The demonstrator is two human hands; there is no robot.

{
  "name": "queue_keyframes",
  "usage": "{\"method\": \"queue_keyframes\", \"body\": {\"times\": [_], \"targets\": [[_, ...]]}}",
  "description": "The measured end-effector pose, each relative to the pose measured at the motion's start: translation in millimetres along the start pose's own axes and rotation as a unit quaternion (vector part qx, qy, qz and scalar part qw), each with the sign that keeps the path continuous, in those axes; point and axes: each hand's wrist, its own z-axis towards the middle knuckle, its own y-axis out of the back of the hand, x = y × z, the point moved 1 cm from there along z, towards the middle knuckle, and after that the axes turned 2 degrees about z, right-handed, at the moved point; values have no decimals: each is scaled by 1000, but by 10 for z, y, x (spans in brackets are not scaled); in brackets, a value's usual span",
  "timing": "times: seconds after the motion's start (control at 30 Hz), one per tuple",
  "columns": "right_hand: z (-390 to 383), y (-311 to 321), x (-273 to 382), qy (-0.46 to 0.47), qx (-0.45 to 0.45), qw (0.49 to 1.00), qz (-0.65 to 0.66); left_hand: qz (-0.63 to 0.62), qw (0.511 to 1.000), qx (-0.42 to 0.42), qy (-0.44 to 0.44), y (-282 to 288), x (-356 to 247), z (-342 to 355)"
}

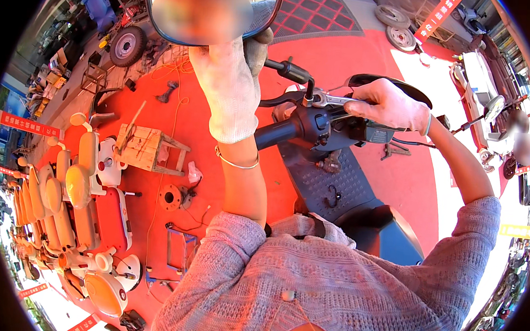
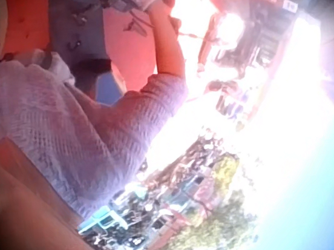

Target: The person repairs a scooter by first working on the internal wiring under the seat and then installing a rearview mirror on the handlebar. They use a wrench to tighten the mirror mount and adjust the mirror's angle.

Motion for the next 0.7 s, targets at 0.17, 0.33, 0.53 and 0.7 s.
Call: {"method": "queue_keyframes", "body": {"times": [0.17,0.33,0.53,0.7], "targets": [[123,37,51,-9,27,999,-13,-51,995,90,2,102,-30,23],[131,-101,-79,13,2,1000,18,-86,993,-25,82,-18,-155,-68],[17,-267,95,8,-103,994,-43,-56,993,107,-5,116,-31,-7],[-92,-537,412,-95,-234,954,-159,-73,995,68,8,105,-97,-20]]}}
